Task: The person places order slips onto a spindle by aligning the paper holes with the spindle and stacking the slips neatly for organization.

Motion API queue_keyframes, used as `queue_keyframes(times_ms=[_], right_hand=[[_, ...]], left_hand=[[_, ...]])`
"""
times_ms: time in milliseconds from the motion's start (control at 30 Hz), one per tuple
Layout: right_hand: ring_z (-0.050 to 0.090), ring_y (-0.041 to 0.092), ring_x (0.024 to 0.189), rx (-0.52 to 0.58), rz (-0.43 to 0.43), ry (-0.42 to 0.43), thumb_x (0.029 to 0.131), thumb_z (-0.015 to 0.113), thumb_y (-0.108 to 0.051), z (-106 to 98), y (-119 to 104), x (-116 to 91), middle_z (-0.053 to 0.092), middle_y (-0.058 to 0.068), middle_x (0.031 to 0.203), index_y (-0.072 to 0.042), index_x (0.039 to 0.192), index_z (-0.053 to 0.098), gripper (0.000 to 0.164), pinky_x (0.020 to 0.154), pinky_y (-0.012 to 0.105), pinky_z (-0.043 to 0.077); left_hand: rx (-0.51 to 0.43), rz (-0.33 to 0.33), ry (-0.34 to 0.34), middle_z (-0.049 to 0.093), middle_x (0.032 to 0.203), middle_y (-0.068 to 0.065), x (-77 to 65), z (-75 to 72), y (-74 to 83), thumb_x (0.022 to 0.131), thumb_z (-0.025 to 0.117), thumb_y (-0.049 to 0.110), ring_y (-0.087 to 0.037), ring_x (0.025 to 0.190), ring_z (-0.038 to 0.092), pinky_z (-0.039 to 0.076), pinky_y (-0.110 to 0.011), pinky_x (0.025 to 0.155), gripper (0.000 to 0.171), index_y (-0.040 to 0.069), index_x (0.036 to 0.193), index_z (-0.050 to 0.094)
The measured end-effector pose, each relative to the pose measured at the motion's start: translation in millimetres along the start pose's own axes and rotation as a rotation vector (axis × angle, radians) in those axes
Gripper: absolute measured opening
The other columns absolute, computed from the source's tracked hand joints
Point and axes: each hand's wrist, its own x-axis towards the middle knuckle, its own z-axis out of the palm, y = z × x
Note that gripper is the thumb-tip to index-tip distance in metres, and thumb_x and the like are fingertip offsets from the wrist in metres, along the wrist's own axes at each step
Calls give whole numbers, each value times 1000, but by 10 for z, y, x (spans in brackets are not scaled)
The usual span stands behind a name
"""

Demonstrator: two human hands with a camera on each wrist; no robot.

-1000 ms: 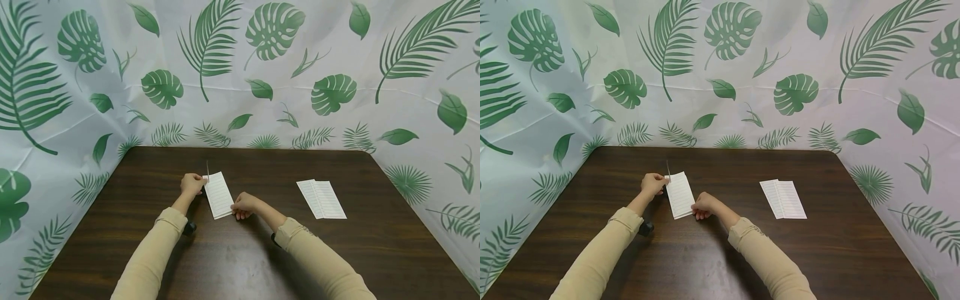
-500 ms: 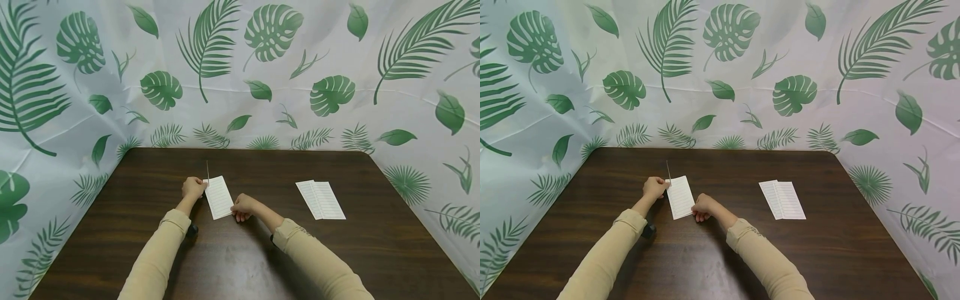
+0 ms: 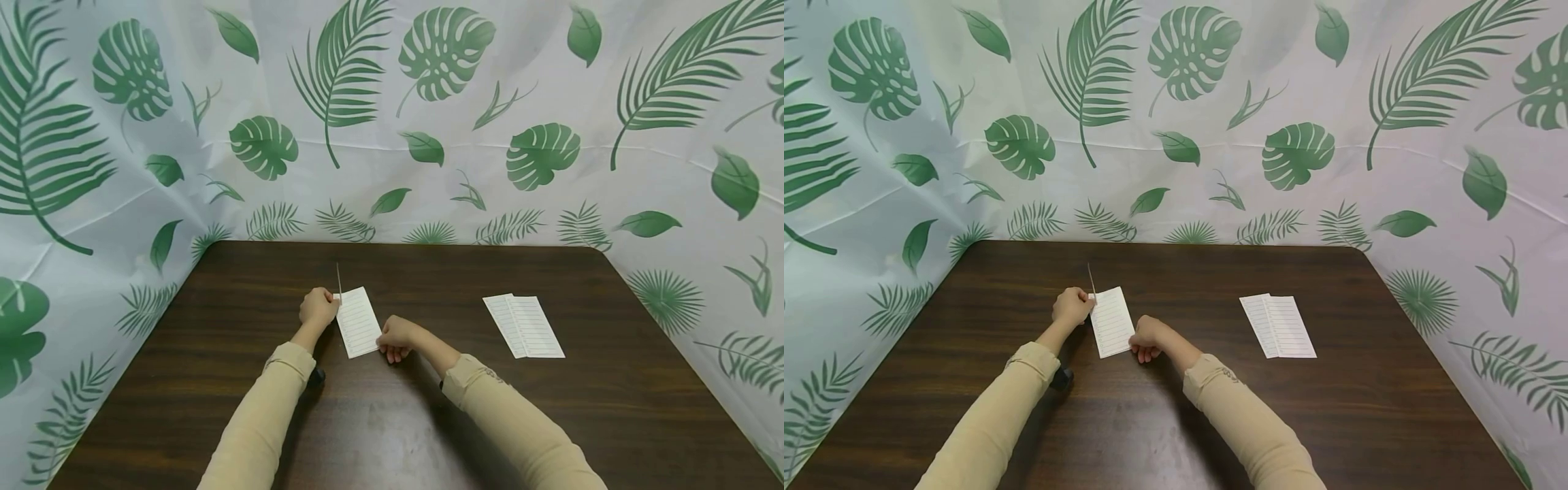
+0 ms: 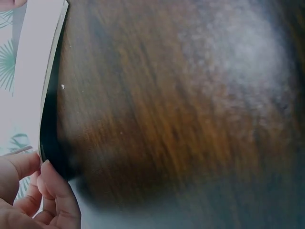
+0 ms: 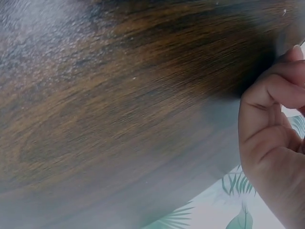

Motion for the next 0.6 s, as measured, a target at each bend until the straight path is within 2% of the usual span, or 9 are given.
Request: queue_keyframes(times_ms=[100, 200, 333, 467, 600], right_hand=[[48, 8, 38, -17, -4, 6, 93, 54, -8, 3, -4, -16, 52, 0, 45, 0, 61, 59, 33, 37, 15, 37], [49, 8, 38, -40, 11, 6, 93, 55, -10, -7, -7, -34, 53, 0, 45, -2, 59, 58, 35, 37, 15, 37], [50, 8, 40, -72, 37, 1, 95, 56, -17, -50, -16, -74, 55, 1, 48, -7, 56, 52, 40, 40, 16, 41], [52, 9, 41, -81, 18, 14, 96, 54, -20, -123, 6, -121, 60, 7, 52, -6, 56, 51, 42, 43, 19, 48], [53, 10, 42, -75, -10, 39, 96, 54, -21, -211, 41, -162, 61, 8, 54, -5, 59, 53, 40, 47, 24, 54]], left_hand=[[-10, -4, -8, 65, 86, -12, -10, -3, -3, 90, 58, 21, -18, 59, 56, 44, -30, 52, 15, 6, 88, 58], [-29, -14, -32, 64, 98, -18, -2, -11, -9, 91, 58, 23, -15, 52, 56, 46, -29, 50, 21, 6, 103, 56], [-53, -25, -68, 55, 116, -22, -1, -25, -25, 93, 56, 25, -21, 59, 58, 46, -28, 49, 35, 7, 122, 49], [-67, -15, -90, 47, 125, -25, -11, -35, -34, 96, 50, 25, -25, 64, 55, 46, -29, 50, 35, 10, 127, 48], [-151, -38, -137, 42, 130, -27, 82, -2, -96, 96, 50, 21, -27, 64, 56, 55, -31, 51, 32, 10, 126, 52]])
